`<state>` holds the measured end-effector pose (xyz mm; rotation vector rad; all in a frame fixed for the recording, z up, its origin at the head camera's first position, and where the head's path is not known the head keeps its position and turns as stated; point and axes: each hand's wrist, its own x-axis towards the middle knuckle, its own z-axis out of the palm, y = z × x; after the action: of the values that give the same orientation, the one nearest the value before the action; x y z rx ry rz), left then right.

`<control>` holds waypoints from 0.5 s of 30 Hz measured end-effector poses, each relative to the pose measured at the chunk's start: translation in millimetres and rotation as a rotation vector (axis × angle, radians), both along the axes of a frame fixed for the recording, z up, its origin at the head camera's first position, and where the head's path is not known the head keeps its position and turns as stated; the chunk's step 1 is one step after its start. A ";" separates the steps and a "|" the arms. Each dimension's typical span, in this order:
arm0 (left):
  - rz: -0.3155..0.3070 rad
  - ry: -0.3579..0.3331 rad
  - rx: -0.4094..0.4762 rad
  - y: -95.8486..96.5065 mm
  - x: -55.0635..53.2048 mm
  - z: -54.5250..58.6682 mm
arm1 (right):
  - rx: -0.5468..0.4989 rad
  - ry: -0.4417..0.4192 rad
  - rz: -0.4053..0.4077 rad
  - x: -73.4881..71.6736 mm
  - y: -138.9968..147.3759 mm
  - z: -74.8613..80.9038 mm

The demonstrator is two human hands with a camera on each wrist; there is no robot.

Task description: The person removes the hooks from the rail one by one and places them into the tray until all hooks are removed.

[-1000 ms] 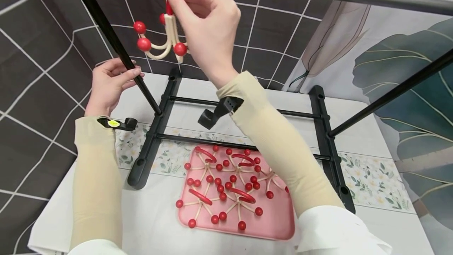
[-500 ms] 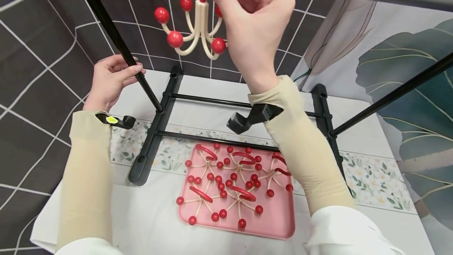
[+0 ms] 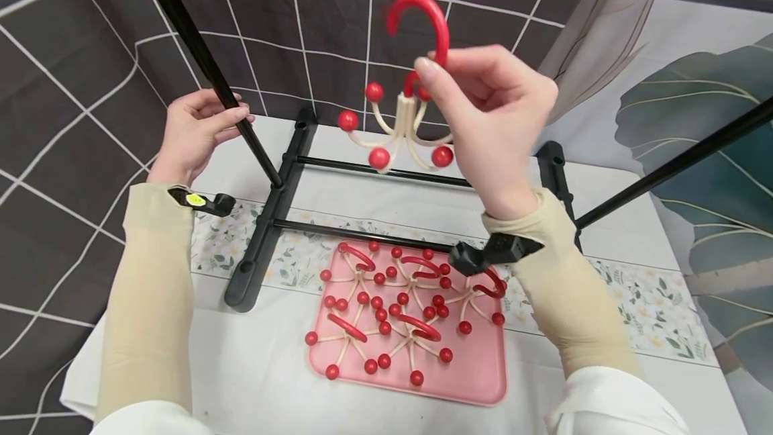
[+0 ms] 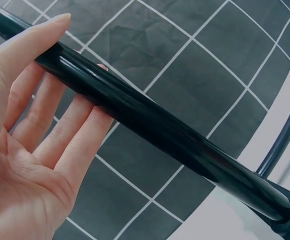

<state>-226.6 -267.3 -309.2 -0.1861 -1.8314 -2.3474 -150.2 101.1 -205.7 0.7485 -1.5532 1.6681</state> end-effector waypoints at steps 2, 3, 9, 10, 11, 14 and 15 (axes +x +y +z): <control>0.005 0.003 -0.008 -0.4 0.4 -0.3 | 0.045 -0.048 -0.025 6.9 13.3 -11.3; 0.005 0.004 -0.007 -0.8 0.7 -0.3 | 0.071 -0.066 -0.038 10.5 20.1 -17.4; 0.015 0.013 -0.007 -3.6 1.7 -0.2 | 0.168 -0.162 -0.091 33.8 54.0 -49.7; 0.018 0.014 -0.013 -3.9 2.2 -0.2 | 0.181 -0.177 -0.096 37.8 58.2 -53.9; 0.019 0.014 -0.015 -4.1 2.6 -0.3 | 0.184 -0.193 -0.090 41.9 62.2 -57.8; 0.016 0.009 -0.013 -5.2 4.4 -0.6 | 0.202 -0.236 -0.060 55.4 74.9 -68.6; 0.015 0.008 -0.010 -5.4 5.0 -0.5 | 0.211 -0.244 -0.049 60.1 79.1 -71.8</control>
<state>-221.6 -272.7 -309.7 -0.1821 -1.8348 -2.3241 -90.1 180.2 -277.5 0.6237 -1.9250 1.6235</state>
